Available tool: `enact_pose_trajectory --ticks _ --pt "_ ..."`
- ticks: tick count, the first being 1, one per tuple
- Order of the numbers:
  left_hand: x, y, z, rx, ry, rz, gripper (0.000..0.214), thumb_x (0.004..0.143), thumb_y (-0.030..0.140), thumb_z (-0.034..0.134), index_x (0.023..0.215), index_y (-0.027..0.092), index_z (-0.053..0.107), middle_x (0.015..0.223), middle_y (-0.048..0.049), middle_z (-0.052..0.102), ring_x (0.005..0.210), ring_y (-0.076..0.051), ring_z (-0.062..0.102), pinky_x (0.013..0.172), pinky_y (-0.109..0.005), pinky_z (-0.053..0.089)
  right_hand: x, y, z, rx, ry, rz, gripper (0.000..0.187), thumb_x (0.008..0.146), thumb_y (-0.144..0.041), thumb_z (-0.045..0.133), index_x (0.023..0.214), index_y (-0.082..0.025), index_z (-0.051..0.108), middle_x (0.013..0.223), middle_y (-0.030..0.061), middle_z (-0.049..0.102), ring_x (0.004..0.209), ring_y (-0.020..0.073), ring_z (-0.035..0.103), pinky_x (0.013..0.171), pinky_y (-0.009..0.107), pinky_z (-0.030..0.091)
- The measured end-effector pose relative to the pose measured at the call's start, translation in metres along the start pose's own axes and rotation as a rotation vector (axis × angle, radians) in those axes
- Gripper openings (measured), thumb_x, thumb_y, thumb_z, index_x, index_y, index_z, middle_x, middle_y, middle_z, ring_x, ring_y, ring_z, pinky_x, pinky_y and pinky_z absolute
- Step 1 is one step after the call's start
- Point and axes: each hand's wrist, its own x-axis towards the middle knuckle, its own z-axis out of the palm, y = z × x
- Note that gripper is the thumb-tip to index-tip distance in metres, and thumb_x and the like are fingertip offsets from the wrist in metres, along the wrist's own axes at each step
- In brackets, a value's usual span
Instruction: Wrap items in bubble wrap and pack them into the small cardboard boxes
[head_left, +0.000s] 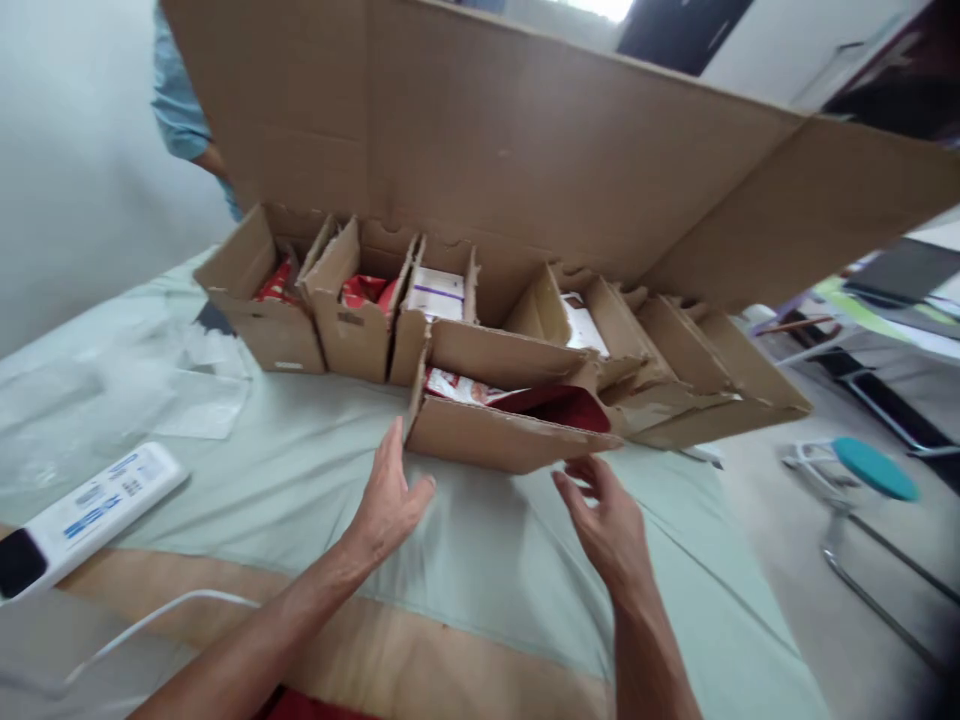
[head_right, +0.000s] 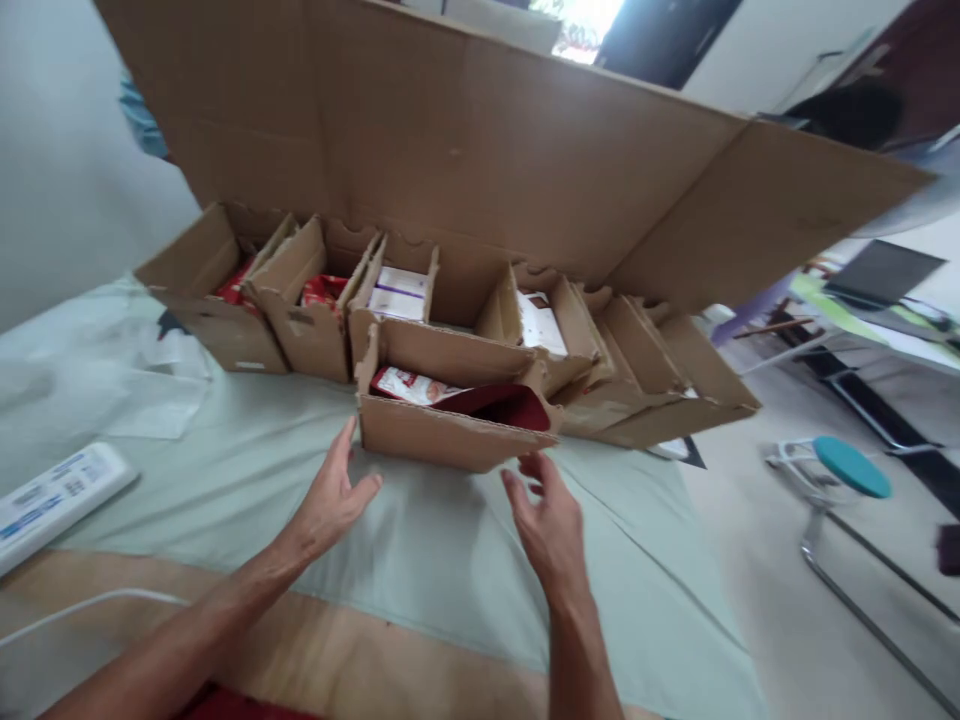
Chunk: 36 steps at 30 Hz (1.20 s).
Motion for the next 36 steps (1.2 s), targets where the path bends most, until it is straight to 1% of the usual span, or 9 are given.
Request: enact_pose_trajectory --ticks 4,7,10,14,19,23,27,31,36 --pt "-0.029 -0.008 -0.043 0.245 -0.048 0.042 0.07 0.085 0.026 0.061 0.152 0.018 0.043 0.162 -0.0183 0.038 0.154 -0.037 0.029 0.12 -0.061 0.034 -0.032 -0.001 -0.003 -0.155 -0.189 0.021 0.03 0.082 -0.06 0.062 0.082 -0.033 0.076 0.08 0.0088 0.08 0.069 0.0343 0.076 0.058 0.046 0.063" --pt "-0.056 -0.022 -0.066 0.436 -0.032 0.109 0.059 0.084 0.02 0.06 0.143 0.019 0.055 0.159 -0.0186 0.044 0.154 -0.039 0.029 0.119 -0.064 0.034 -0.048 -0.037 0.027 -0.021 -0.367 -0.173 0.019 0.087 -0.053 0.063 0.086 -0.042 0.078 0.086 0.0049 0.082 0.074 0.0337 0.078 0.05 0.044 0.061" --pt "-0.078 -0.038 -0.073 0.537 -0.016 0.156 0.057 0.083 0.018 0.061 0.14 0.02 0.057 0.16 -0.0185 0.042 0.154 -0.04 0.027 0.119 -0.066 0.032 -0.05 -0.101 0.081 0.055 -0.561 -0.462 0.02 0.094 -0.038 0.058 0.096 -0.042 0.077 0.091 0.0004 0.081 0.082 0.0295 0.078 0.07 0.046 0.065" --pt "-0.09 -0.048 -0.069 0.523 -0.036 0.22 0.059 0.083 0.016 0.06 0.142 0.017 0.053 0.155 -0.0192 0.047 0.152 -0.039 0.032 0.12 -0.066 0.033 -0.029 -0.193 0.172 -0.064 -0.752 -0.771 0.023 0.097 -0.019 0.056 0.106 -0.024 0.076 0.106 0.0051 0.079 0.1 0.0259 0.073 0.09 0.04 0.059" --pt "-0.088 -0.049 -0.069 0.487 0.001 0.248 0.049 0.082 0.01 0.056 0.13 0.015 0.06 0.155 -0.0209 0.045 0.152 -0.039 0.031 0.118 -0.064 0.038 0.003 -0.281 0.29 -0.136 -0.716 -0.875 0.031 0.095 -0.015 0.058 0.125 -0.018 0.067 0.133 0.0103 0.069 0.122 0.0277 0.059 0.101 0.039 0.048" --pt "-0.086 -0.049 -0.072 0.435 0.007 0.266 0.06 0.078 0.006 0.055 0.137 0.015 0.056 0.154 -0.0201 0.046 0.152 -0.037 0.032 0.119 -0.062 0.039 0.006 -0.309 0.337 -0.218 -0.63 -0.839 0.024 0.092 -0.014 0.062 0.115 -0.013 0.07 0.117 0.012 0.075 0.116 0.0256 0.06 0.101 0.039 0.045" --pt "-0.086 -0.046 -0.074 0.37 0.043 0.254 0.046 0.081 0.006 0.053 0.124 0.017 0.065 0.149 -0.0182 0.053 0.149 -0.035 0.038 0.119 -0.059 0.041 -0.002 -0.289 0.312 -0.157 -0.599 -0.793 0.029 0.102 -0.02 0.045 0.101 -0.014 0.073 0.1 0.0031 0.075 0.113 0.0194 0.062 0.105 0.039 0.039" --pt "-0.086 -0.044 -0.076 0.291 0.131 0.215 0.038 0.083 0.005 0.05 0.113 0.02 0.069 0.14 -0.0153 0.062 0.143 -0.032 0.047 0.117 -0.056 0.044 -0.011 -0.236 0.238 -0.042 -0.53 -0.656 0.022 0.1 -0.023 0.051 0.1 -0.017 0.072 0.105 0.0043 0.075 0.107 0.0207 0.064 0.098 0.036 0.045" --pt "-0.087 -0.047 -0.083 0.26 0.225 0.241 0.031 0.088 0.011 0.051 0.109 0.02 0.071 0.124 -0.0125 0.07 0.126 -0.029 0.062 0.106 -0.049 0.054 -0.038 -0.132 0.139 0.206 -0.499 -0.297 0.026 0.098 -0.038 0.05 0.09 -0.019 0.066 0.079 0.0021 0.069 0.071 0.0166 0.064 0.065 0.025 0.049"
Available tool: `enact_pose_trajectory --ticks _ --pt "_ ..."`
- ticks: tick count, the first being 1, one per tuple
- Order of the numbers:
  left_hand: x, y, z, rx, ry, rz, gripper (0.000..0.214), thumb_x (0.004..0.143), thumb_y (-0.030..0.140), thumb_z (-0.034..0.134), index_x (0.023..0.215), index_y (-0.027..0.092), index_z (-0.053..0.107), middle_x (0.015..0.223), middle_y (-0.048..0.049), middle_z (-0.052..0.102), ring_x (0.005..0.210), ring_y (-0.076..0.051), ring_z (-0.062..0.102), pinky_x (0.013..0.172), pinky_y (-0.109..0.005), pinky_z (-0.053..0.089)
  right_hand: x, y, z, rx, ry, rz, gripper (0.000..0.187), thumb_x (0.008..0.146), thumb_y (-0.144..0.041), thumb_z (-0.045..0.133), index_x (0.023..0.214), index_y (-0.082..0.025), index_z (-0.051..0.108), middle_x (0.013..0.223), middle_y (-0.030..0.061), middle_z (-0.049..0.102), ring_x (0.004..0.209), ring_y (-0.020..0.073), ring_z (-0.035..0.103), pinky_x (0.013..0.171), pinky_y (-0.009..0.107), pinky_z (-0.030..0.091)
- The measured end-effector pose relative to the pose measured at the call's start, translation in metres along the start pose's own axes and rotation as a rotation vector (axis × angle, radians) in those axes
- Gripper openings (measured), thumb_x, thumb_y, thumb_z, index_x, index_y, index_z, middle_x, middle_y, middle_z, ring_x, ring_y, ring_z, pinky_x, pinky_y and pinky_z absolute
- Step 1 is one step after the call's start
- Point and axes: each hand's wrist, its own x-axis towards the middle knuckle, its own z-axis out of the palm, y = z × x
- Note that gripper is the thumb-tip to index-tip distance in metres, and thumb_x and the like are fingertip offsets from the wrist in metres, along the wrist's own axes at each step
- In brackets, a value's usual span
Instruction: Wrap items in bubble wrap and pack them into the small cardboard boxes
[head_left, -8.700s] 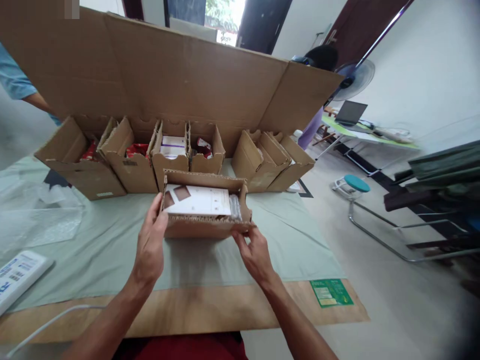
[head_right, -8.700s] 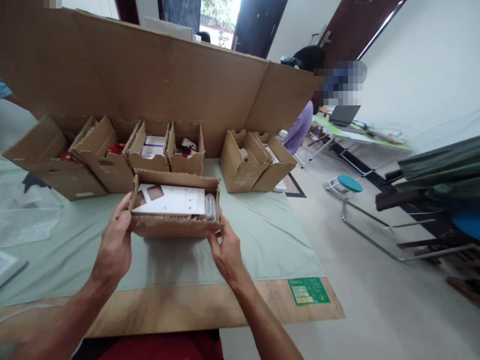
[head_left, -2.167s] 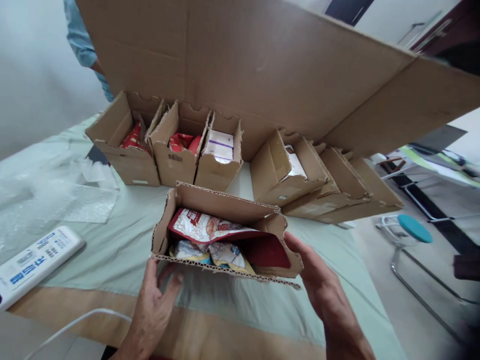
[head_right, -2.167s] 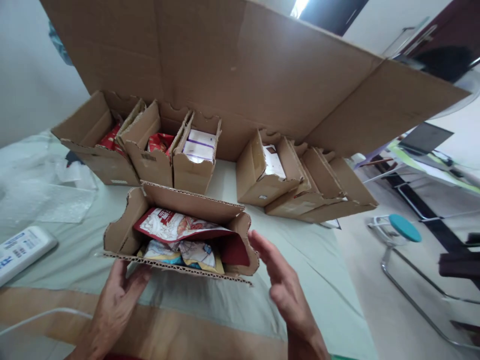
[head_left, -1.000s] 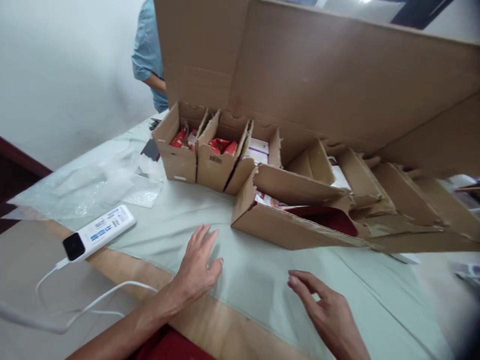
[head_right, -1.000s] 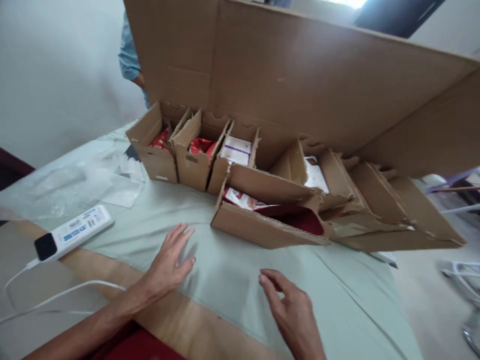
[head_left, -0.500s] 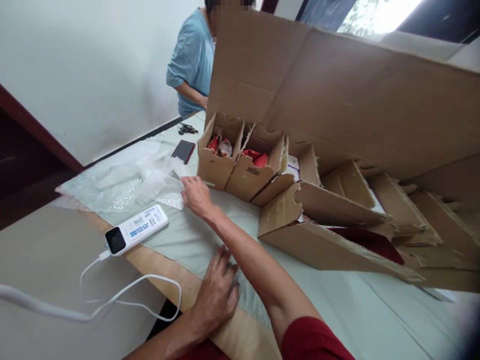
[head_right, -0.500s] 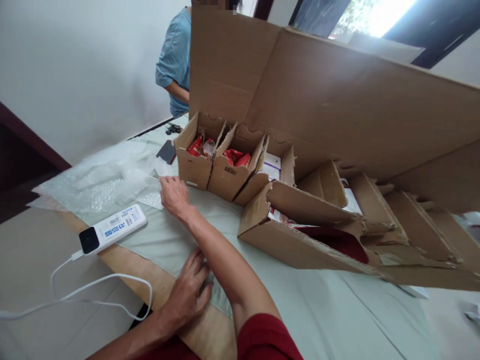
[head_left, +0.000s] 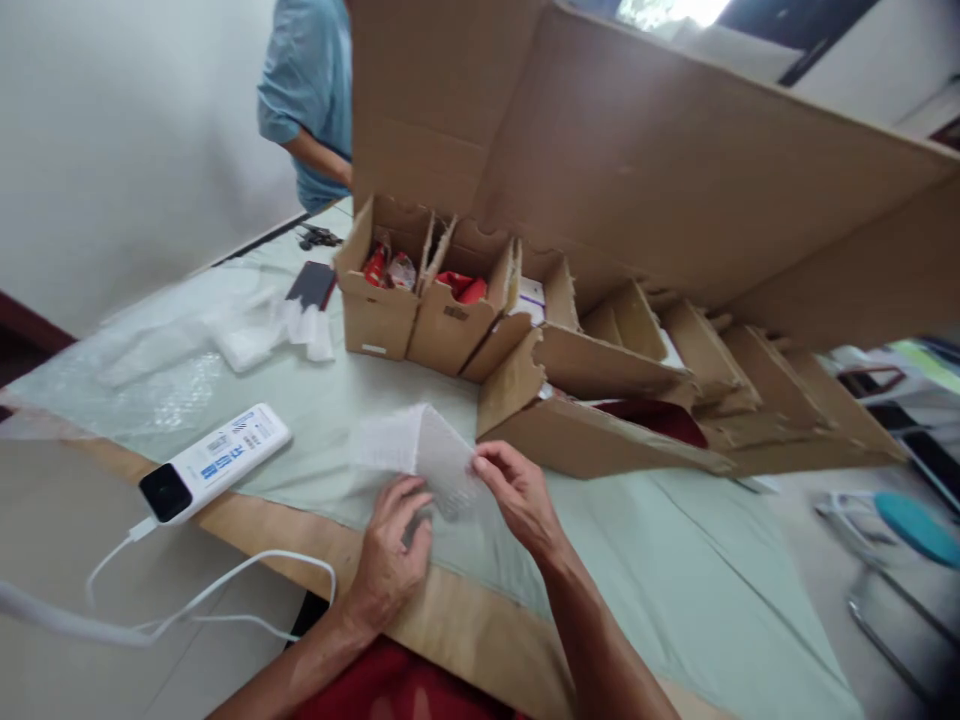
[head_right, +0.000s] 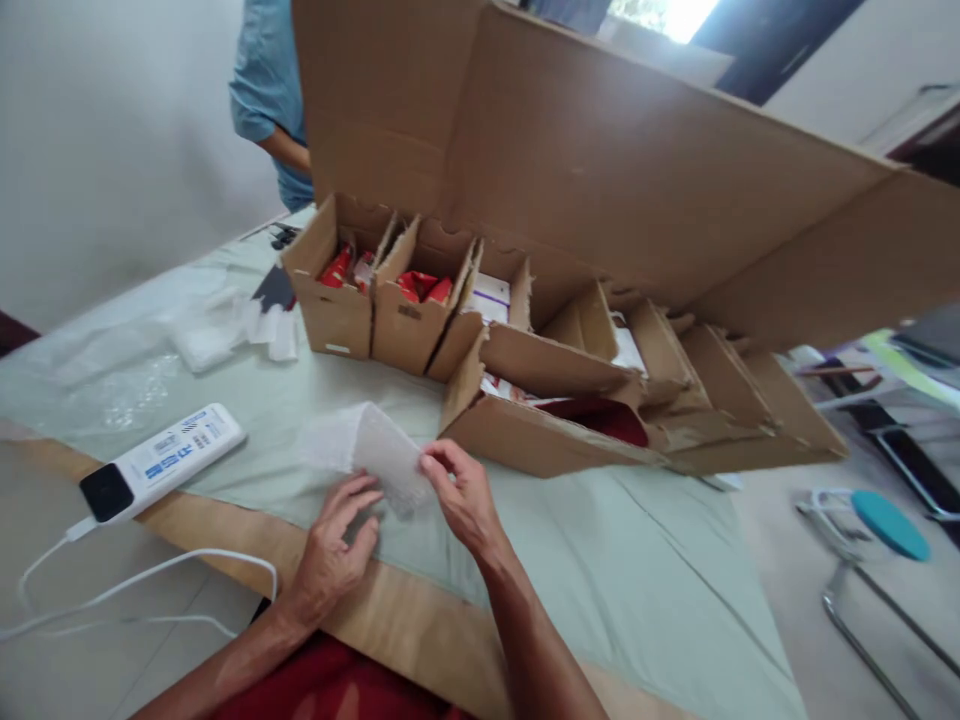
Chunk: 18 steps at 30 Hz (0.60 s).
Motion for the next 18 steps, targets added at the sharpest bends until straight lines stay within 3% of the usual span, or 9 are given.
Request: enact_pose_trajectory --ticks 4,8,11,14,18 --pt "-0.004 0.004 -0.003 0.072 -0.013 0.02 0.026 0.091 0.015 0.053 0.109 0.02 0.07 0.121 -0.0119 0.068 0.117 -0.026 0.065 0.099 -0.047 0.058 -0.077 0.052 -0.044 0.322 0.12 0.369 0.035 0.086 -0.055 0.066 0.085 -0.02 0.067 0.069 -0.0004 0.062 0.062 0.0145 0.054 0.058 0.026 0.043" --pt "-0.002 0.018 0.003 0.165 -0.078 0.017 0.033 0.091 0.022 0.056 0.122 0.018 0.065 0.126 -0.0157 0.063 0.119 -0.029 0.063 0.094 -0.046 0.06 -0.12 0.085 -0.071 0.261 0.124 0.466 0.034 0.086 -0.053 0.063 0.086 -0.019 0.069 0.064 -0.001 0.059 0.058 0.0147 0.051 0.056 0.027 0.042" --pt "0.008 0.028 0.016 0.214 -0.181 0.053 0.047 0.089 0.029 0.058 0.134 0.015 0.058 0.132 -0.0188 0.061 0.124 -0.032 0.059 0.101 -0.051 0.055 -0.131 0.095 -0.08 0.01 0.244 0.396 0.027 0.086 -0.044 0.062 0.094 -0.02 0.071 0.079 0.0044 0.069 0.07 0.0199 0.062 0.068 0.034 0.051" --pt "0.021 0.035 0.03 0.248 -0.287 0.02 0.06 0.085 0.034 0.058 0.14 0.011 0.053 0.128 -0.0199 0.065 0.119 -0.034 0.06 0.103 -0.054 0.051 -0.139 0.091 -0.08 -0.24 0.389 0.219 0.024 0.091 -0.037 0.059 0.102 -0.02 0.072 0.102 0.0109 0.073 0.092 0.0258 0.067 0.087 0.042 0.053" --pt "0.036 0.04 0.038 0.228 -0.349 -0.161 0.051 0.08 0.038 0.053 0.123 0.014 0.066 0.111 -0.0152 0.072 0.102 -0.03 0.066 0.098 -0.048 0.05 -0.155 0.078 -0.072 -0.358 0.231 -0.013 0.026 0.093 -0.033 0.065 0.116 -0.022 0.07 0.117 0.0117 0.072 0.109 0.0286 0.066 0.094 0.045 0.052"
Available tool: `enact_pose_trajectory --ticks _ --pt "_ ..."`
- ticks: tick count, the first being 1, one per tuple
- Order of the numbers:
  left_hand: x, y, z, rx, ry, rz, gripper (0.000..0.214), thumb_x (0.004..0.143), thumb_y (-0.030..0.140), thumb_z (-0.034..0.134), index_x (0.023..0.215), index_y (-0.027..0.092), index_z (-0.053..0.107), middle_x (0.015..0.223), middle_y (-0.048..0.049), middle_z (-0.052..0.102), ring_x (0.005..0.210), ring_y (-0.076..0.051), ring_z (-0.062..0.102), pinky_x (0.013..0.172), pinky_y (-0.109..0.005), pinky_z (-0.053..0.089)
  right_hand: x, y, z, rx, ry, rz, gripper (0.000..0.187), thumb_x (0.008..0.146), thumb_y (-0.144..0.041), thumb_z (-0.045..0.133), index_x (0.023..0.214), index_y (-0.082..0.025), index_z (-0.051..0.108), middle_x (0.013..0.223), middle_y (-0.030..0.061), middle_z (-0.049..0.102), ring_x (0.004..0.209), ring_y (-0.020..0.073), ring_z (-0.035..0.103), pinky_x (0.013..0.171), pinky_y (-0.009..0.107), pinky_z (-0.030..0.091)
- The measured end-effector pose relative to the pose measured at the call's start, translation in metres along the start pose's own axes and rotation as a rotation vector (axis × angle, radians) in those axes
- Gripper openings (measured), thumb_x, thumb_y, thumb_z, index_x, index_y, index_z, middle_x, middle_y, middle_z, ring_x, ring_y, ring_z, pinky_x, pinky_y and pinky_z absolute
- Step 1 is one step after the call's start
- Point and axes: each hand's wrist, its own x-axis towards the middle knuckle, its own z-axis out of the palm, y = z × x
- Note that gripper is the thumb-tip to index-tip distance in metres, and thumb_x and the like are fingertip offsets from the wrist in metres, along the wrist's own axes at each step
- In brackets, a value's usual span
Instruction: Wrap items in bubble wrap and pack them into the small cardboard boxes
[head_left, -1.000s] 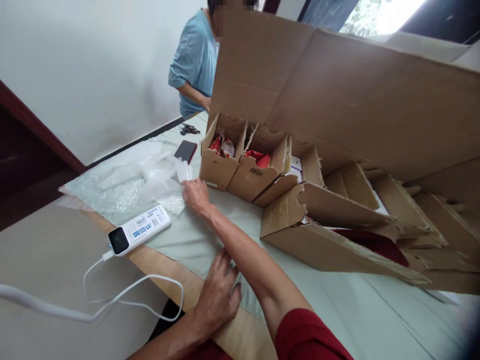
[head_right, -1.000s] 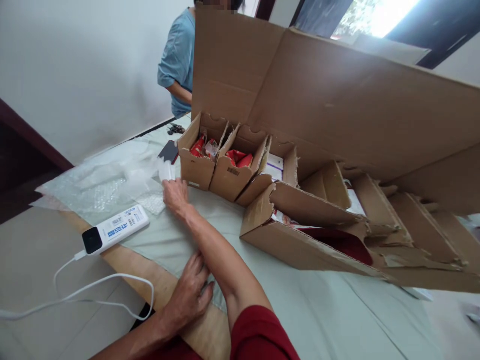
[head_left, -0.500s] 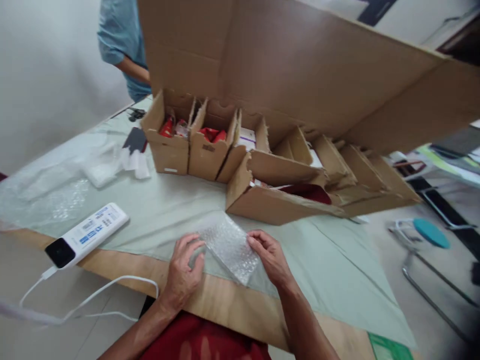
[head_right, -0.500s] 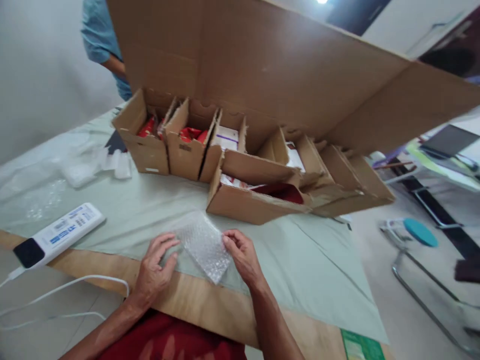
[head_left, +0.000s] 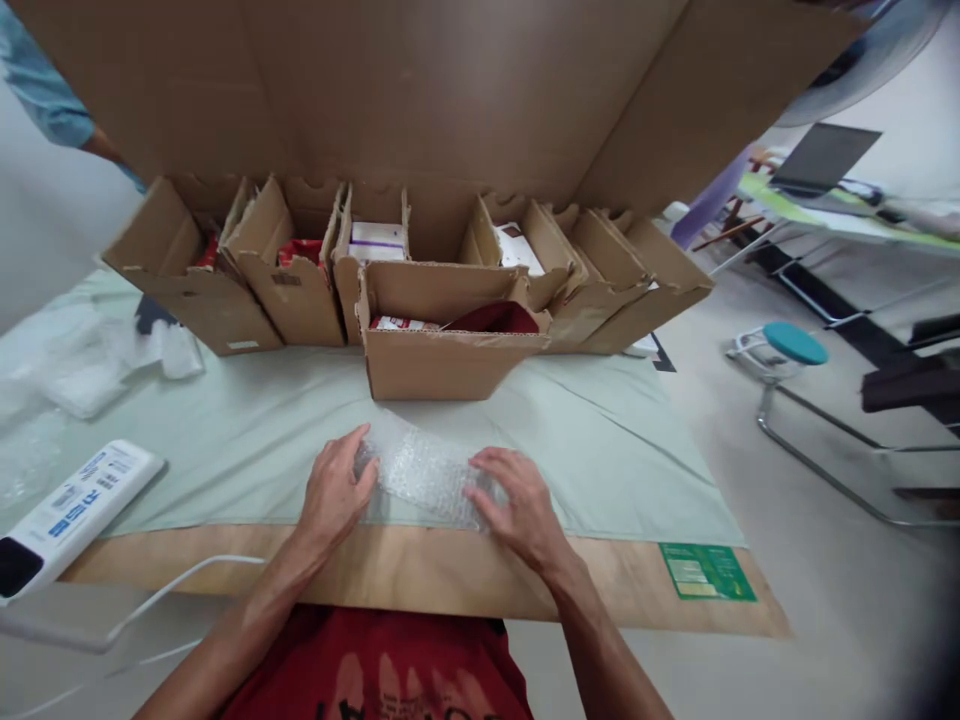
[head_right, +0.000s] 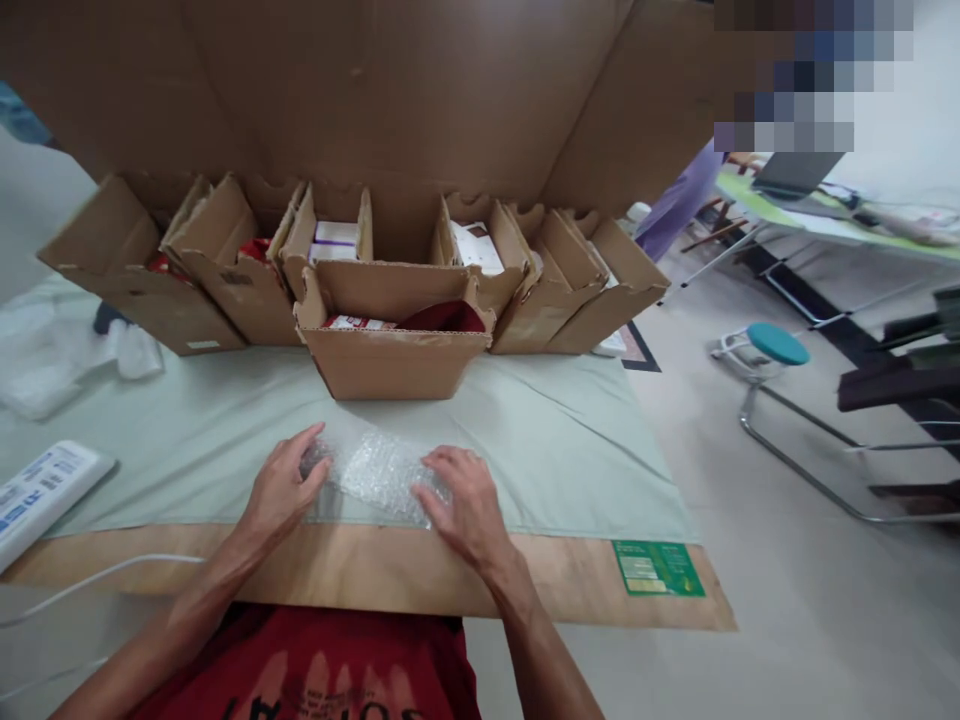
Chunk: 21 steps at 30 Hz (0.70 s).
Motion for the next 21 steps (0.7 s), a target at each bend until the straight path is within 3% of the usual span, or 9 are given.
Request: enact_pose_trajectory --ticks 4,6,9,12,16,19,21 --pt "0.005 0.007 -0.007 -0.058 -0.034 -0.041 0.029 0.078 0.045 0.053 0.082 0.021 0.069 0.075 -0.0031 0.068 0.071 -0.021 0.063 0.074 -0.034 0.05 -0.012 -0.001 0.014 -0.085 -0.107 -0.061 0.027 0.089 -0.023 0.07 0.117 -0.021 0.071 0.129 0.014 0.07 0.116 0.0328 0.065 0.091 0.048 0.051" --pt "0.005 0.009 -0.01 -0.095 -0.055 -0.054 0.03 0.078 0.049 0.055 0.07 0.022 0.064 0.062 0.0016 0.059 0.058 -0.016 0.054 0.061 -0.029 0.044 -0.013 0.003 0.023 -0.072 -0.078 -0.028 0.018 0.092 -0.018 0.064 0.106 -0.022 0.074 0.126 0.0124 0.072 0.112 0.0313 0.066 0.089 0.047 0.051" --pt "0.004 0.014 -0.015 -0.161 -0.059 -0.089 0.039 0.075 0.056 0.058 0.056 0.022 0.05 0.052 0.0049 0.044 0.051 -0.012 0.041 0.052 -0.025 0.033 -0.011 0.005 0.024 0.074 -0.025 0.044 0.019 0.096 -0.02 0.057 0.094 -0.023 0.075 0.119 0.009 0.075 0.108 0.0291 0.067 0.09 0.045 0.049" --pt "0.001 0.019 -0.022 -0.227 -0.06 -0.141 0.051 0.075 0.062 0.056 0.051 0.024 0.033 0.049 0.0058 0.032 0.049 -0.01 0.033 0.049 -0.025 0.028 -0.005 0.0 0.01 0.424 -0.054 0.226 0.02 0.098 -0.033 0.056 0.089 -0.024 0.072 0.099 0.0055 0.077 0.093 0.0236 0.069 0.084 0.038 0.05" --pt "-0.005 0.023 -0.036 -0.379 -0.077 -0.205 0.054 0.081 0.069 0.049 0.053 0.023 0.041 0.054 0.0018 0.045 0.053 -0.013 0.041 0.052 -0.026 0.034 0.009 -0.006 -0.012 0.916 -0.04 0.568 0.037 0.086 -0.055 0.07 0.073 -0.021 0.063 0.065 -0.0013 0.063 0.06 0.0138 0.055 0.06 0.027 0.045" --pt "-0.008 0.018 -0.042 -0.399 -0.179 -0.242 0.053 0.077 0.07 0.054 0.055 0.022 0.046 0.056 0.0018 0.045 0.056 -0.013 0.04 0.054 -0.026 0.034 0.022 -0.003 -0.013 1.111 0.024 0.751 0.043 0.068 -0.058 0.085 0.078 -0.021 0.065 0.062 -0.0036 0.059 0.053 0.0111 0.05 0.051 0.024 0.041" --pt "-0.012 0.012 -0.044 -0.254 -0.265 -0.251 0.052 0.074 0.069 0.055 0.053 0.023 0.039 0.053 0.0043 0.035 0.054 -0.012 0.033 0.052 -0.026 0.027 0.025 0.002 -0.009 1.154 0.085 0.836 0.051 0.062 -0.058 0.088 0.09 -0.021 0.068 0.072 -0.0001 0.067 0.059 0.0145 0.059 0.051 0.025 0.044"
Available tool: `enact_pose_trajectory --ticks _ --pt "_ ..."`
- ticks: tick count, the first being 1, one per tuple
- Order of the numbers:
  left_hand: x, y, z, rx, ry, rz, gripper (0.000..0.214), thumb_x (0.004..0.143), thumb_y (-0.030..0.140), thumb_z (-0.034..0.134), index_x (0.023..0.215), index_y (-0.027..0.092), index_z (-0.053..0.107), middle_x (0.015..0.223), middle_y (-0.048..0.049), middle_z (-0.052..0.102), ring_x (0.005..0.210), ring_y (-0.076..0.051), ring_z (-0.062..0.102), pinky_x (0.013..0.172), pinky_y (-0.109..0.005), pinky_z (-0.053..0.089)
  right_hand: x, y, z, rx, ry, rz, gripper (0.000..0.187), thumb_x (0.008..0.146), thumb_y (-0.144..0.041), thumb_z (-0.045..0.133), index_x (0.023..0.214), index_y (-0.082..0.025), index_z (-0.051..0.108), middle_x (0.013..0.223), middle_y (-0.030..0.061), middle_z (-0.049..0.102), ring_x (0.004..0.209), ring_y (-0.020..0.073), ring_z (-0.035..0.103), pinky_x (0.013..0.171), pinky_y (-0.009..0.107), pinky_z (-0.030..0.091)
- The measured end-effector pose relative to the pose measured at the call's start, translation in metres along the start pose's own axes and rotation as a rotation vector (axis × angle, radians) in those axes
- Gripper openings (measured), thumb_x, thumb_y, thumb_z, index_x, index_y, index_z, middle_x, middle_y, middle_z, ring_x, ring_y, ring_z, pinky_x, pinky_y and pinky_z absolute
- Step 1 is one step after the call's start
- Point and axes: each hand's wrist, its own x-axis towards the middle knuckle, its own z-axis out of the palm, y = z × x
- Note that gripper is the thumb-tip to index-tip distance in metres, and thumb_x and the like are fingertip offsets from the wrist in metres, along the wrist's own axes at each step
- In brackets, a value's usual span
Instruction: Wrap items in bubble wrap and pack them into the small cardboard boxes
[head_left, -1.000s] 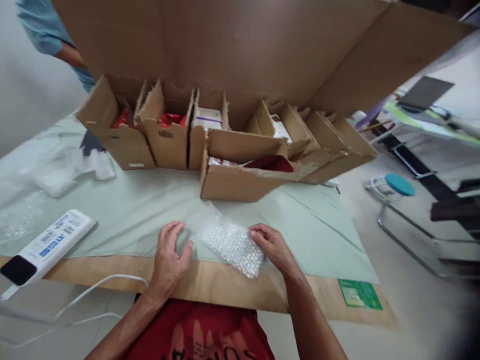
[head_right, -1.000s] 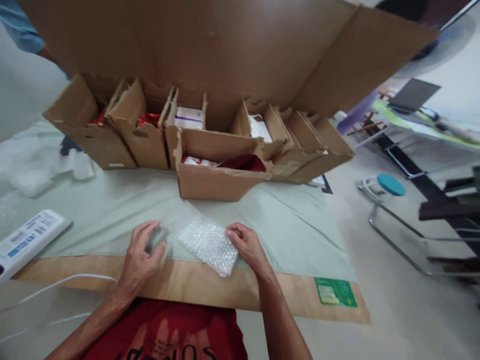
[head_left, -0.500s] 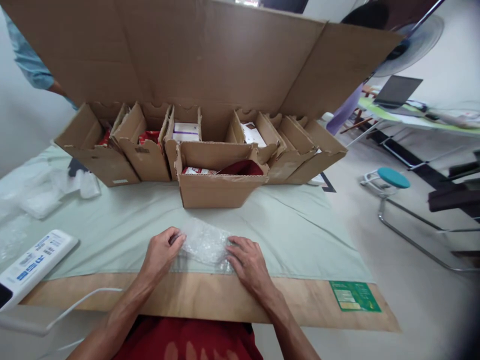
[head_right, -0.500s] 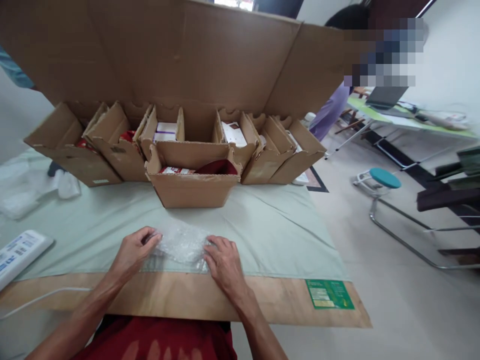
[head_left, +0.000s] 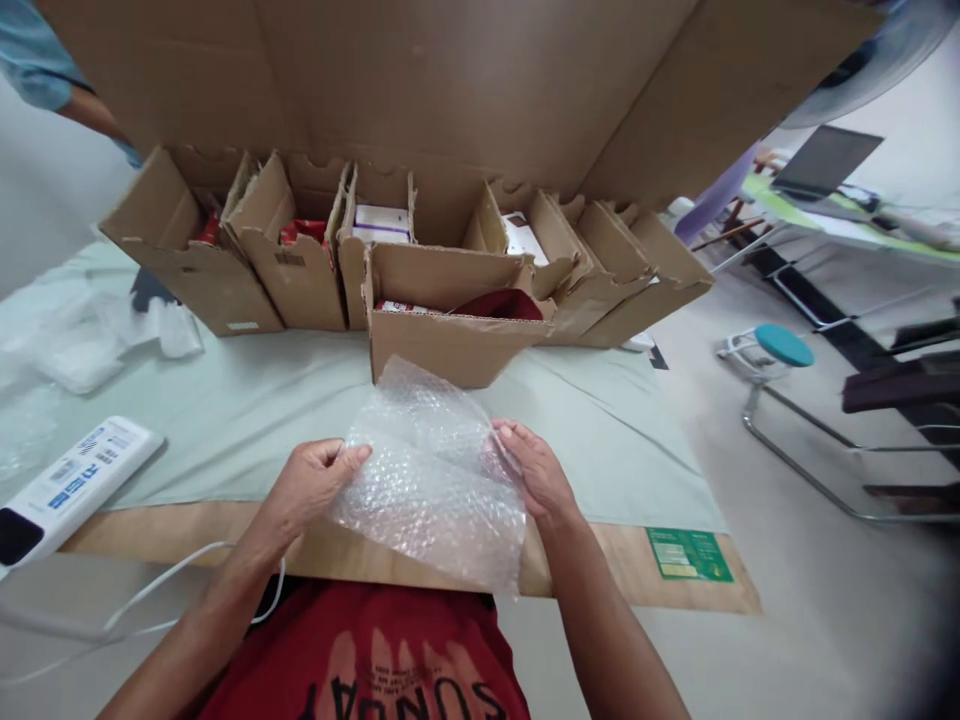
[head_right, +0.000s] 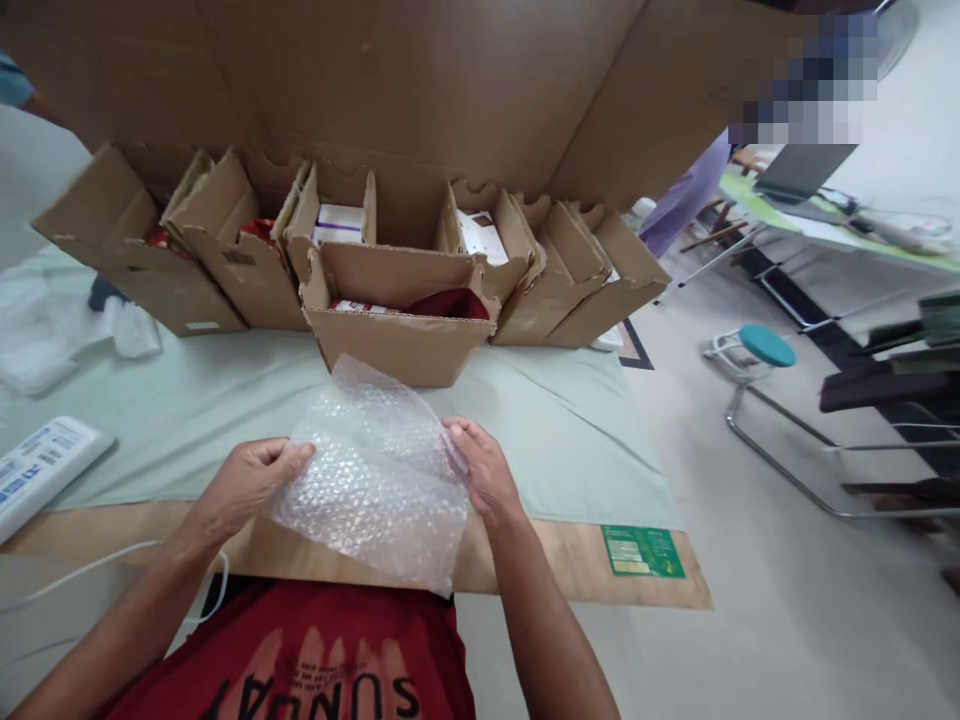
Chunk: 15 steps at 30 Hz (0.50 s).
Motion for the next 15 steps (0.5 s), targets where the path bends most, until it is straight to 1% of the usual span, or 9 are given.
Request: enact_pose_trajectory --ticks 2,4,5,7,8,10,12,15 --pt "-0.003 -0.007 -0.003 0.186 -0.007 -0.001 0.051 0.073 0.066 0.052 0.053 0.024 0.03 0.053 0.0051 0.027 0.054 -0.011 0.028 0.053 -0.027 0.022 0.003 0.005 -0.005 0.031 0.091 -0.029 0.058 0.064 -0.062 0.085 0.103 -0.022 0.068 0.093 0.0066 0.074 0.075 0.0208 0.069 0.053 0.027 0.048" --pt "-0.008 -0.012 -0.007 0.343 -0.001 0.022 0.049 0.077 0.063 0.047 0.053 0.024 0.029 0.053 0.0046 0.027 0.054 -0.012 0.029 0.055 -0.028 0.023 0.001 0.012 -0.015 0.021 0.178 -0.11 0.061 0.071 -0.065 0.078 0.113 -0.023 0.065 0.115 0.0119 0.073 0.091 0.0252 0.072 0.058 0.029 0.052" --pt "-0.01 -0.014 -0.009 0.404 -0.012 0.032 0.047 0.08 0.061 0.045 0.054 0.024 0.031 0.053 0.004 0.03 0.055 -0.013 0.031 0.057 -0.028 0.024 -0.002 0.016 -0.021 -0.014 0.205 -0.15 0.061 0.074 -0.065 0.076 0.118 -0.023 0.064 0.122 0.0132 0.071 0.096 0.0261 0.072 0.062 0.031 0.054" --pt "-0.014 -0.016 -0.013 0.513 -0.046 0.055 0.043 0.084 0.056 0.042 0.056 0.023 0.04 0.054 0.0014 0.042 0.057 -0.016 0.039 0.06 -0.03 0.026 -0.008 0.024 -0.03 -0.157 0.22 -0.217 0.063 0.076 -0.059 0.076 0.126 -0.024 0.061 0.128 0.0141 0.069 0.099 0.0258 0.071 0.067 0.033 0.055" --pt "-0.016 -0.015 -0.014 0.565 -0.058 0.07 0.042 0.085 0.054 0.042 0.057 0.023 0.044 0.056 -0.0004 0.049 0.059 -0.017 0.044 0.061 -0.03 0.027 -0.011 0.028 -0.033 -0.258 0.211 -0.252 0.065 0.076 -0.055 0.077 0.13 -0.023 0.059 0.128 0.0139 0.069 0.098 0.0248 0.07 0.07 0.034 0.055" --pt "-0.017 -0.015 -0.012 0.659 -0.064 0.105 0.038 0.086 0.049 0.044 0.058 0.024 0.051 0.061 -0.0041 0.058 0.062 -0.02 0.051 0.063 -0.031 0.028 -0.013 0.035 -0.033 -0.487 0.192 -0.33 0.068 0.076 -0.045 0.077 0.136 -0.022 0.056 0.119 0.0119 0.072 0.091 0.0224 0.068 0.075 0.037 0.055" --pt "-0.018 -0.014 -0.009 0.729 -0.065 0.132 0.037 0.088 0.047 0.045 0.059 0.025 0.054 0.065 -0.0064 0.063 0.065 -0.023 0.056 0.063 -0.032 0.029 -0.01 0.039 -0.026 -0.683 0.18 -0.395 0.064 0.079 -0.037 0.071 0.139 -0.02 0.055 0.104 0.0078 0.075 0.082 0.0202 0.066 0.081 0.039 0.055" --pt "-0.019 -0.013 -0.005 0.786 -0.072 0.163 0.039 0.091 0.045 0.043 0.06 0.025 0.055 0.067 -0.0073 0.067 0.067 -0.024 0.06 0.063 -0.032 0.03 0.0 0.036 -0.011 -0.846 0.127 -0.447 0.055 0.083 -0.028 0.059 0.138 -0.019 0.058 0.088 0.0026 0.074 0.075 0.0185 0.065 0.084 0.037 0.054"
